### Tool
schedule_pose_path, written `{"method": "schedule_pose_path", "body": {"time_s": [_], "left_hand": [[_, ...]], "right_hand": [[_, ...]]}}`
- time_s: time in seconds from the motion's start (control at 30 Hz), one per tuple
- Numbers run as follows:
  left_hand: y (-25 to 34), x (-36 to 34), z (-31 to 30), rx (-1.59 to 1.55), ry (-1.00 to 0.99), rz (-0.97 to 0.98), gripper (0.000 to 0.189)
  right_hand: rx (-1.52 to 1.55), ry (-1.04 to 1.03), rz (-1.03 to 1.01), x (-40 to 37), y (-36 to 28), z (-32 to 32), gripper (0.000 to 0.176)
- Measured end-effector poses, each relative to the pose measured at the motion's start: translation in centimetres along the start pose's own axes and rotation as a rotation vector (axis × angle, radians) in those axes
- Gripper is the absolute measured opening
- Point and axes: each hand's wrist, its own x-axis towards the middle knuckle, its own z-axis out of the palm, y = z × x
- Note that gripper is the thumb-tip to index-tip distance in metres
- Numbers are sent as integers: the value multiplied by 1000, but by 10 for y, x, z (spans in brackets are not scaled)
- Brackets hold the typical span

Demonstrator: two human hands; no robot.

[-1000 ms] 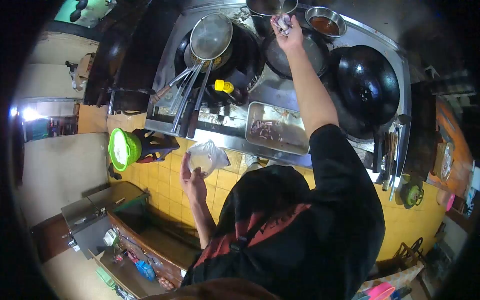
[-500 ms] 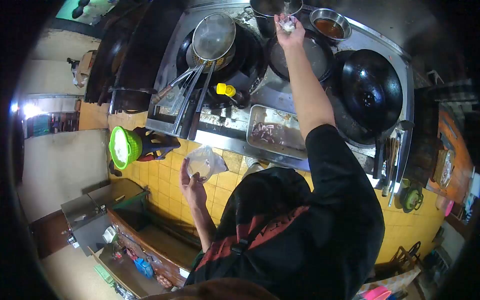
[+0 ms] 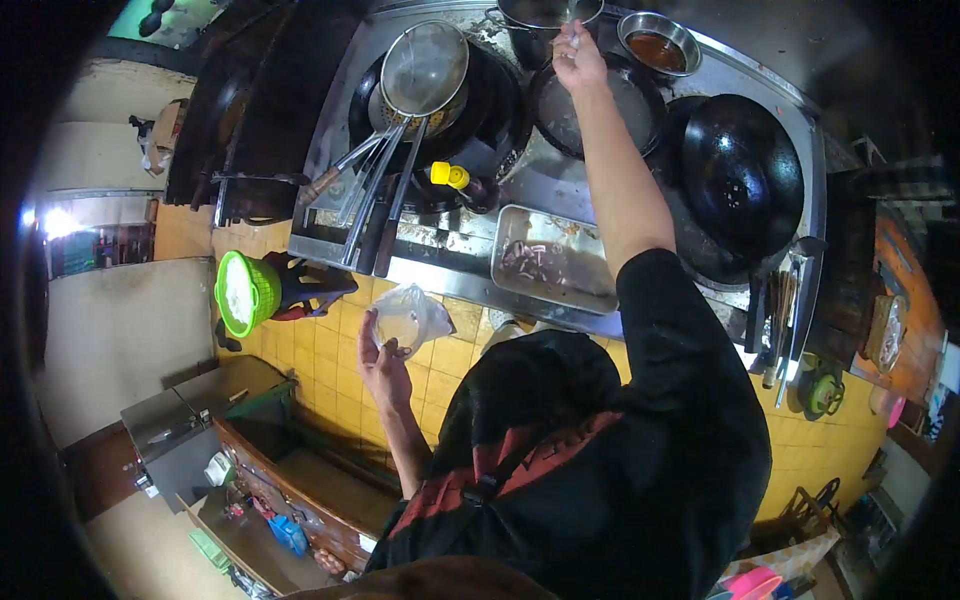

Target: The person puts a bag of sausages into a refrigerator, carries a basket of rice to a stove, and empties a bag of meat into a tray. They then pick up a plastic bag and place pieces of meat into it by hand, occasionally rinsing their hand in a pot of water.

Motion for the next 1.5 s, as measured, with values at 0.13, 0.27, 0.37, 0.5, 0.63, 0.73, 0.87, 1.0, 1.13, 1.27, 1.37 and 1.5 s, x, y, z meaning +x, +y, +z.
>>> {"method": "schedule_pose_path", "body": {"time_s": [0.13, 0.27, 0.37, 0.5, 0.63, 0.73, 0.87, 1.0, 1.13, 1.27, 1.37, 1.5], "left_hand": [[-5, 1, -4, -17, 2, 16, 58], [-5, 1, -6, -73, 4, 17, 57], [-3, 0, -6, -51, 6, 15, 56], [-3, -2, -5, -7, 5, 24, 56], [-3, -3, -5, -12, 20, 14, 56], [1, -3, -2, 14, 13, -12, 55], [-7, -1, -5, -23, -2, 41, 54], [-6, -2, -4, -45, 1, 20, 54], [0, -5, 1, -5, 3, 22, 55], [-6, -3, -2, -15, 0, 19, 56], [-6, -2, -1, -27, 0, 21, 56], [-8, -1, -2, 36, 15, 7, 56]], "right_hand": [[-250, 37, -67, -4, 4, 9, 16], [-327, -63, -42, -18, 8, 20, 17], [-552, 27, -259, -26, 17, 26, 20], [-945, 61, -506, -34, 24, 31, 19], [-1083, 115, -606, -42, 27, 38, 19], [-1108, 70, -598, -48, 28, 44, 19], [-1111, -9, -589, -47, 27, 40, 20], [-1115, 69, -599, -38, 25, 34, 16], [-1061, -4, -485, -39, 22, 36, 26], [-1012, 3, -456, -37, 20, 35, 31], [-844, 16, -363, -23, 8, 25, 30], [-621, 43, -153, -25, 4, 32, 27]]}}
